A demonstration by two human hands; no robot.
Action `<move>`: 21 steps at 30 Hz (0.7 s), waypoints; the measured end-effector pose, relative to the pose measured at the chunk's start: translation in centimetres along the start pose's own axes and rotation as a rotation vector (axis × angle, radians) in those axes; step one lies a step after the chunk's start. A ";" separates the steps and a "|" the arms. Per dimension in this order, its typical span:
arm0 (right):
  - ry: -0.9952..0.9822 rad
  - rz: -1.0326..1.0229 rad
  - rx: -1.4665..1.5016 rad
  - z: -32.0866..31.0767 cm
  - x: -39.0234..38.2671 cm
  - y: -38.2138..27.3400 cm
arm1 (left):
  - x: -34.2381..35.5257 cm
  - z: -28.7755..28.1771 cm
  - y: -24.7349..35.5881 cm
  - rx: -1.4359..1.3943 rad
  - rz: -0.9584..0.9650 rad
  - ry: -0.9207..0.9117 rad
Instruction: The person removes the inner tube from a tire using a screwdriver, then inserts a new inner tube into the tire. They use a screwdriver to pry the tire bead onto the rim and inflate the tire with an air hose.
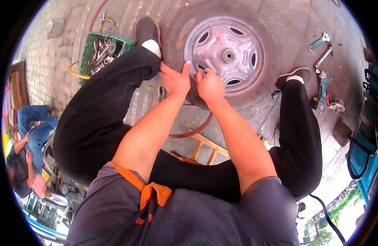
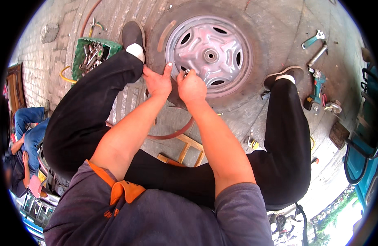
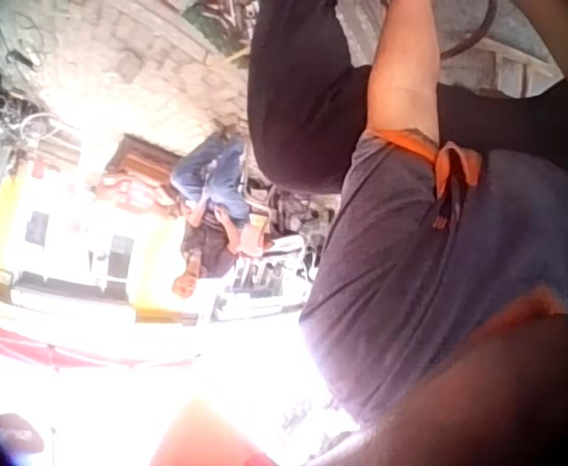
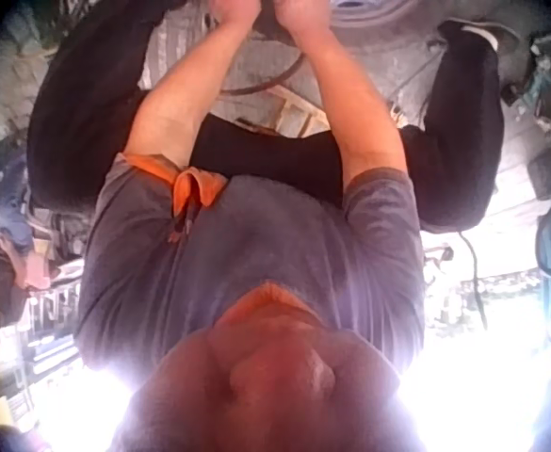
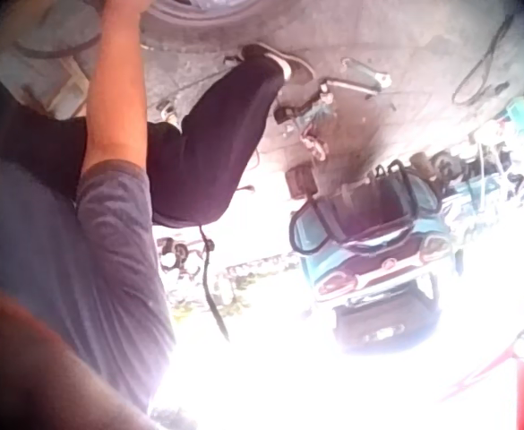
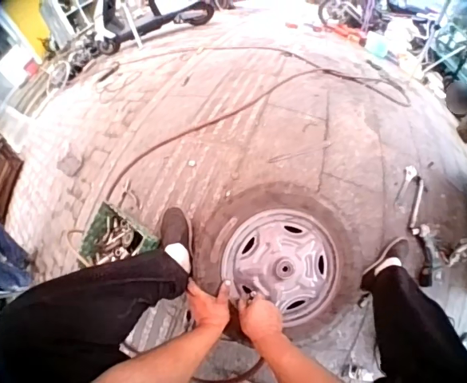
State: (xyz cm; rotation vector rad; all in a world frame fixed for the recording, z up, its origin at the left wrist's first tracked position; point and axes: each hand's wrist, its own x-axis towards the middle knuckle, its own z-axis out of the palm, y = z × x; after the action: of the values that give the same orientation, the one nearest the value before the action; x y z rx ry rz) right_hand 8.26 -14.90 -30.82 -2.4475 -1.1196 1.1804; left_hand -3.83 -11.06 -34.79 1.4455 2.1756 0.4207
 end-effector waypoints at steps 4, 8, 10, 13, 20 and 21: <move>0.018 0.100 0.162 -1.1 -0.4 -0.9 | 0.1 -1.0 1.2 -0.019 0.003 0.005; 0.085 0.096 0.335 -0.7 -0.8 -0.6 | 1.5 -3.1 2.1 0.002 -0.131 -0.191; 0.101 0.011 0.293 0.1 -0.9 -0.3 | 2.8 -5.4 2.0 0.068 -0.208 -0.380; 0.032 -0.124 0.257 -0.8 -0.6 1.4 | 5.9 -8.5 4.7 0.518 0.173 -0.653; -0.220 0.138 0.471 2.9 -0.7 7.3 | 7.2 -33.9 17.0 0.590 0.879 -0.336; -0.208 0.107 0.520 3.3 -0.4 7.6 | 6.8 -38.2 16.7 0.342 0.931 -0.123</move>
State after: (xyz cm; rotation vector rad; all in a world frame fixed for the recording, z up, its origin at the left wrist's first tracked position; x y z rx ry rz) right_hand 9.85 -20.92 -36.34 -2.0376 -0.6201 1.5554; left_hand -14.37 2.28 3.91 2.5620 1.3964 0.2439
